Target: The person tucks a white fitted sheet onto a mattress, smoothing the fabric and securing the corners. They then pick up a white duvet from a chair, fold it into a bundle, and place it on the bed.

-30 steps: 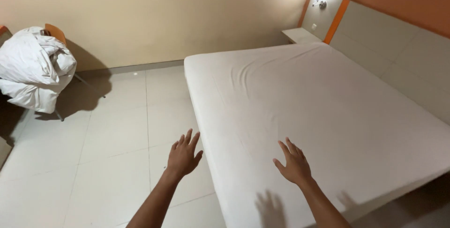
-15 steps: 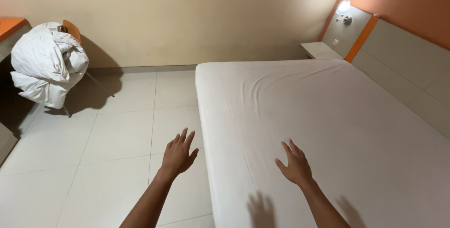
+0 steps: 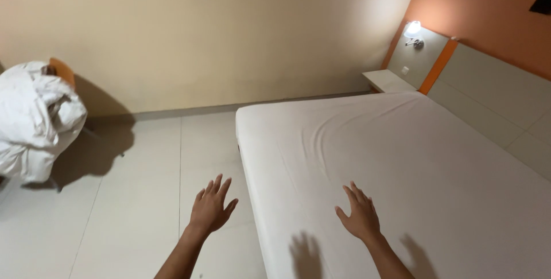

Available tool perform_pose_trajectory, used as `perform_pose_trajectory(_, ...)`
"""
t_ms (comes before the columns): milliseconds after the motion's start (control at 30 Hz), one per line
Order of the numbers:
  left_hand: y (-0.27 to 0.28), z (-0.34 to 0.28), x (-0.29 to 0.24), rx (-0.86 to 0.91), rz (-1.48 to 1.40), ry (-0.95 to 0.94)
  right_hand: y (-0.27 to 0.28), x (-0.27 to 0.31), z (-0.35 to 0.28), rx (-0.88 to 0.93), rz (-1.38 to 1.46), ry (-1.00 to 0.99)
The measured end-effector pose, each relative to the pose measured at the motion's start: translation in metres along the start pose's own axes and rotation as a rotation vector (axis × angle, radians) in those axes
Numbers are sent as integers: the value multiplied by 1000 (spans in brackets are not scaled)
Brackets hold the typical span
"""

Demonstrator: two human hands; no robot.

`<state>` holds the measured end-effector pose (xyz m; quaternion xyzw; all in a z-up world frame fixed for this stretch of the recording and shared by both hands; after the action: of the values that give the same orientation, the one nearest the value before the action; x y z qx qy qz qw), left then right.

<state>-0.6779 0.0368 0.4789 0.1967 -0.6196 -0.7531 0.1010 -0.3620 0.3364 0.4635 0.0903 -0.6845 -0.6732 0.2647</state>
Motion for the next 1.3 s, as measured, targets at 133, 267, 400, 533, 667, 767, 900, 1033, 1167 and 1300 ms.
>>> perform_pose_trajectory(133, 4, 41, 51, -5, -1, -36, -14, 34, 31, -13, 11, -48)
perform_pose_trajectory(267, 2, 75, 86, -15, -12, -63, -30, 53, 55, -26, 32, -92)
perform_pose_trajectory(400, 0, 109, 106, 10, -35, -59, -43, 67, 84, -53, 60, -95)
perform_pose_trajectory(533, -10, 154, 131, 73, -60, -65, -56, 80, 122, -36, 46, -140)
perform_pose_trajectory(667, -18, 201, 144, 46, -77, -87, -75, 91, 171, -36, 73, -165)
perform_pose_trajectory(767, -24, 249, 155, 55, -76, -117, -82, 104, 214, -27, 86, -189)
perform_pose_trajectory(900, -32, 320, 188, 58, -40, -160, -92, 122, 269, -4, 80, -221)
perform_pose_trajectory(1033, -29, 388, 216, 56, -28, -158, -96, 132, 333, -7, 65, -225)
perform_pose_trajectory(1167, -35, 432, 233, 71, -46, -152, -102, 140, 381, -7, 43, -221)
perform_pose_trajectory(1300, -43, 473, 255, 84, -59, -156, -114, 152, 420, -6, 32, -239)
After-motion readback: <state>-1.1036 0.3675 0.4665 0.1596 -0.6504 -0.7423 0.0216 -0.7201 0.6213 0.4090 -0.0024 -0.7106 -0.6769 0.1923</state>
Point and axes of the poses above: each hand's wrist, its own z-axis towards the middle knuckle, its own y-axis out of the back of the hand, x = y × z, the point moved 3 cm from there along z, towards the middle knuckle, and after that the axes turned 13 degrees about -y, right-handed, at the moved point
